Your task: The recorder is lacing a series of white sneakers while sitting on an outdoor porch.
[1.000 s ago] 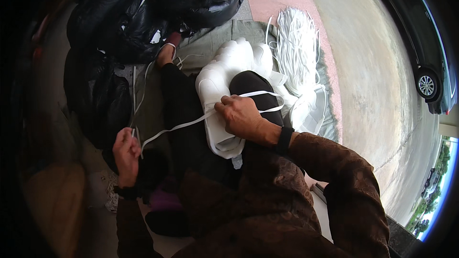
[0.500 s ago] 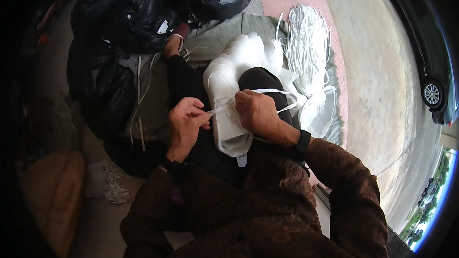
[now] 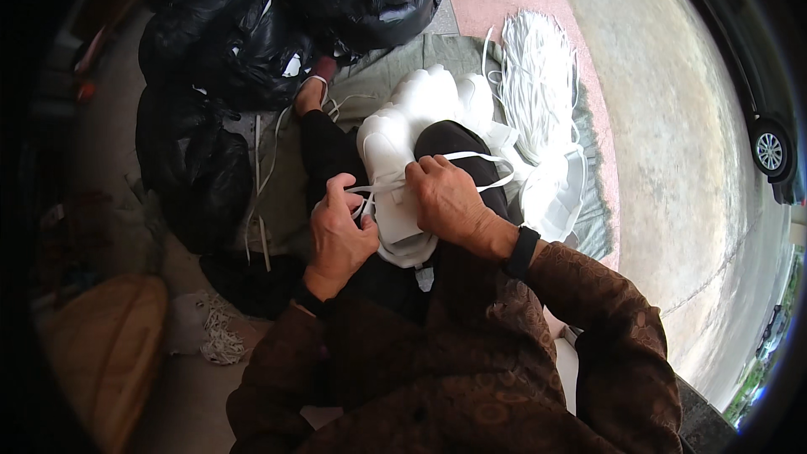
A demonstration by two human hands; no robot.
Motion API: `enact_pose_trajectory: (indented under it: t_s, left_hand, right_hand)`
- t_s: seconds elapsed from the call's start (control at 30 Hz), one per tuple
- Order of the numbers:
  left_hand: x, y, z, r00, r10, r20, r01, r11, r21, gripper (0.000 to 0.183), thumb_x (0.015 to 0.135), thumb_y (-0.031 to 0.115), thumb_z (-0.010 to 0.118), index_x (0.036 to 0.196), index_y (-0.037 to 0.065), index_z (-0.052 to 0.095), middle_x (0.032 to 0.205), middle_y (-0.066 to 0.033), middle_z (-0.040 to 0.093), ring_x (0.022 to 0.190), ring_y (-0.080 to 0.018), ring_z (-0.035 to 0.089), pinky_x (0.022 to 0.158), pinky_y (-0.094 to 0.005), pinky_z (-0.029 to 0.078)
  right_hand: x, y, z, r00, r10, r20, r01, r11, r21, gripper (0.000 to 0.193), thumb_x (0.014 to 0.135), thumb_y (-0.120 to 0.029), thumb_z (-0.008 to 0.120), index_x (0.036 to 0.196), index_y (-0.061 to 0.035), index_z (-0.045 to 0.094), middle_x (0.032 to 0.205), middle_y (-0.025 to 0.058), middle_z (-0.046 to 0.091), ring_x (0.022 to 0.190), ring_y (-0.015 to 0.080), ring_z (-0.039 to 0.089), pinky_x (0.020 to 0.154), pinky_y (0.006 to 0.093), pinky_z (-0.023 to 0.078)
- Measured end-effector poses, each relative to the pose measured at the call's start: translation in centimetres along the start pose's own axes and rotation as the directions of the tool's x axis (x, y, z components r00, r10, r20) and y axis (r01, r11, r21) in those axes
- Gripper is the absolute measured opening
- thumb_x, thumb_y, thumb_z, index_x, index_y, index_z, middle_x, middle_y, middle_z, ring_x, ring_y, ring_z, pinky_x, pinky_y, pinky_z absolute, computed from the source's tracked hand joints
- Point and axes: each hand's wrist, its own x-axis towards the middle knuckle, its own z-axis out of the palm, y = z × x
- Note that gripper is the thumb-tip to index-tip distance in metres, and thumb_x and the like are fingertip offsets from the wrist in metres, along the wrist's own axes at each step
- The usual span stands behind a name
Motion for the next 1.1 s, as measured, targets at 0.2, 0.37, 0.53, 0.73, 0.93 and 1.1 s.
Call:
enact_pose_trajectory:
  t_s: [0.2, 0.37, 0.53, 0.73, 0.93, 1.1]
  left_hand:
    - [-0.5, -0.1, 1.2, 0.999, -0.025, 0.031, 0.029, 0.993, -0.113, 0.048, 0.07, -0.008, 0.058, 0.116, 0.001, 0.049, 0.073, -0.0132, 0.062, 0.067, -0.0324, 0.063, 0.062, -0.0413, 0.051]
    - [-1.7, 4.8, -0.2, 0.989, 0.139, -0.052, -0.137, 0.99, 0.035, 0.052, 0.063, -0.008, 0.067, 0.112, 0.003, 0.052, 0.117, -0.0191, 0.054, 0.112, -0.0413, 0.049, 0.098, -0.0472, 0.041]
    - [-7.5, 6.5, -0.7, 0.619, -0.348, 0.704, 0.785, 0.293, -0.546, 0.017, 0.087, 0.002, 0.065, 0.104, 0.002, 0.06, 0.103, -0.0144, 0.065, 0.086, -0.0197, 0.066, 0.079, -0.0324, 0.054]
    - [-6.0, 5.0, 3.4, 0.537, -0.286, 0.794, 0.478, -0.672, -0.565, 0.029, 0.101, 0.024, 0.057, 0.121, 0.003, 0.052, 0.109, -0.0188, 0.065, 0.091, -0.0204, 0.067, 0.083, -0.0339, 0.056]
    - [-5.9, 3.4, 5.3, 0.545, -0.297, 0.784, 0.22, -0.852, -0.475, 0.02, 0.103, 0.022, 0.052, 0.096, 0.004, 0.056, 0.082, -0.0064, 0.059, 0.073, -0.0171, 0.059, 0.073, -0.032, 0.052]
    - [-6.0, 3.4, 4.2, 0.561, -0.214, 0.8, 0.183, -0.91, -0.372, 0.022, 0.103, 0.023, 0.052, 0.092, 0.004, 0.056, 0.078, -0.0055, 0.057, 0.069, -0.0172, 0.056, 0.071, -0.0325, 0.051]
  right_hand:
    - [-0.7, -0.5, 0.1, 0.987, -0.16, 0.004, 0.159, 0.983, -0.091, 0.024, 0.071, -0.007, 0.065, 0.094, -0.0008, 0.062, 0.088, 0.0147, 0.061, 0.087, 0.0334, 0.064, 0.074, 0.0416, 0.055]
    - [0.8, -0.6, -0.8, 0.976, -0.199, 0.086, 0.215, 0.948, -0.237, 0.013, 0.073, -0.012, 0.065, 0.079, -0.001, 0.066, 0.105, 0.0154, 0.06, 0.1, 0.0314, 0.058, 0.07, 0.0363, 0.052]
    - [-2.3, -5.6, -3.5, 0.98, -0.196, -0.043, 0.199, 0.914, 0.353, 0.026, 0.068, 0.001, 0.073, 0.092, -0.0066, 0.071, 0.1, 0.0115, 0.062, 0.094, 0.0305, 0.062, 0.072, 0.0338, 0.052]
    - [-1.5, -1.1, -2.0, 0.998, 0.048, -0.049, -0.027, 0.93, 0.366, 0.02, 0.075, 0.003, 0.065, 0.092, -0.0048, 0.068, 0.085, 0.0122, 0.066, 0.08, 0.0303, 0.069, 0.069, 0.041, 0.056]
    - [0.8, -1.4, -0.8, 0.995, -0.098, -0.017, 0.093, 0.981, -0.173, 0.016, 0.07, -0.004, 0.064, 0.086, -0.0057, 0.062, 0.089, 0.0118, 0.061, 0.09, 0.0323, 0.061, 0.073, 0.042, 0.051]
    - [2.2, -0.4, 0.5, 0.989, 0.119, 0.089, -0.144, 0.912, 0.385, 0.007, 0.073, -0.002, 0.069, 0.07, 0.0017, 0.064, 0.072, 0.0101, 0.066, 0.072, 0.0279, 0.067, 0.067, 0.0386, 0.054]
